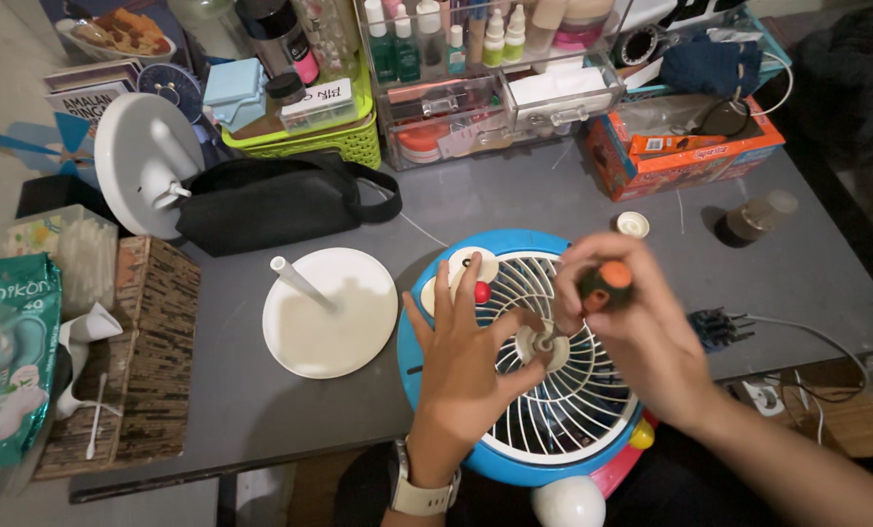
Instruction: The person disassembles a small Doraemon-themed desk fan using a screwdriver, removes the front grille and central hub, wipes components with a tissue, and reassembles the fan. The person also briefly moves a vanity mirror aside to access the workspace.
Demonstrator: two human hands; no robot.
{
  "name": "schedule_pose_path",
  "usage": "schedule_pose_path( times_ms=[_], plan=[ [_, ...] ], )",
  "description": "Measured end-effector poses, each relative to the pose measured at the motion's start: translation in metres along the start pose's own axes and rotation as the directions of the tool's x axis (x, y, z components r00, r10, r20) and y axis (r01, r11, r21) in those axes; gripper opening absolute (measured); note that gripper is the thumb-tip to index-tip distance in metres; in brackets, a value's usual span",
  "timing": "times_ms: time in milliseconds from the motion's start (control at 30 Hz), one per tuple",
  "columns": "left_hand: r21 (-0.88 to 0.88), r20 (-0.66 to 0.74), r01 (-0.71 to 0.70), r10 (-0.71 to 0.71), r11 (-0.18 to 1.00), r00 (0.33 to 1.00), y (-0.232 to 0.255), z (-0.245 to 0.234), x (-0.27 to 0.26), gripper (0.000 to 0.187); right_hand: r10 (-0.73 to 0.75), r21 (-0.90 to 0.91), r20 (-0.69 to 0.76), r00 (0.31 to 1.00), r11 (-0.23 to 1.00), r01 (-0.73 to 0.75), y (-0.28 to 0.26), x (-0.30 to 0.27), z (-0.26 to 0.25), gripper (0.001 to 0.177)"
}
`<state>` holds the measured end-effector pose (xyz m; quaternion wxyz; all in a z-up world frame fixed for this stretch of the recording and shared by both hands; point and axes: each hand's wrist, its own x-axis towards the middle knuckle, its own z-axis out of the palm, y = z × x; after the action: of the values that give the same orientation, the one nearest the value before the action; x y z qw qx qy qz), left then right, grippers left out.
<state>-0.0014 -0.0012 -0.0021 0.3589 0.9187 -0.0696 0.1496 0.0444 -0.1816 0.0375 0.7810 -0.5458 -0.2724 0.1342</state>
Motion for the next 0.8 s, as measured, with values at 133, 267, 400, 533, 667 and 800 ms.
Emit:
schedule_pose_path(
  times_ms=[133, 267, 400, 533, 667, 800],
  plan=[
    [0.003, -0.032, -0.02, 0.02, 1.0, 0.999, 0.001, 0.001, 0.0, 0.032, 0.042, 0.012, -0.017, 0.999, 0.999, -0.041, 0.005, -0.004, -0.013, 0.027],
    [-0.003, -0.018, -0.018, 0.018, 1.0, 1.0, 0.0, 0.0, 0.0, 0.03, 0.002, 0.095, 0.002, 1.0, 0.996, -0.002, -0.004, -0.004, -0.019, 0.025],
    [-0.012, 0.0, -0.014, 0.014, 1.0, 1.0, 0.001, 0.0, 0.0, 0.031, -0.134, -0.261, -0.071, 0.988, 0.959, 0.112, -0.026, -0.001, -0.016, 0.026],
    [-0.004, -0.001, -0.013, 0.013, 1.0, 1.0, -0.001, 0.001, 0.0, 0.033, 0.073, -0.87, 0.133, 0.988, 0.487, 0.081, -0.046, 0.008, -0.011, 0.021],
    [-0.033, -0.034, -0.028, 0.027, 0.999, 0.999, -0.003, 0.002, 0.0, 0.037, 0.315, -0.946, 0.085, 0.945, 0.324, -0.023, -0.03, 0.015, -0.004, 0.032],
    [-0.052, -0.029, -0.029, 0.028, 0.998, 0.999, -0.003, 0.0, -0.001, 0.035, 0.283, -0.932, 0.14, 0.949, 0.362, 0.029, -0.019, 0.011, -0.005, 0.034]
  ],
)
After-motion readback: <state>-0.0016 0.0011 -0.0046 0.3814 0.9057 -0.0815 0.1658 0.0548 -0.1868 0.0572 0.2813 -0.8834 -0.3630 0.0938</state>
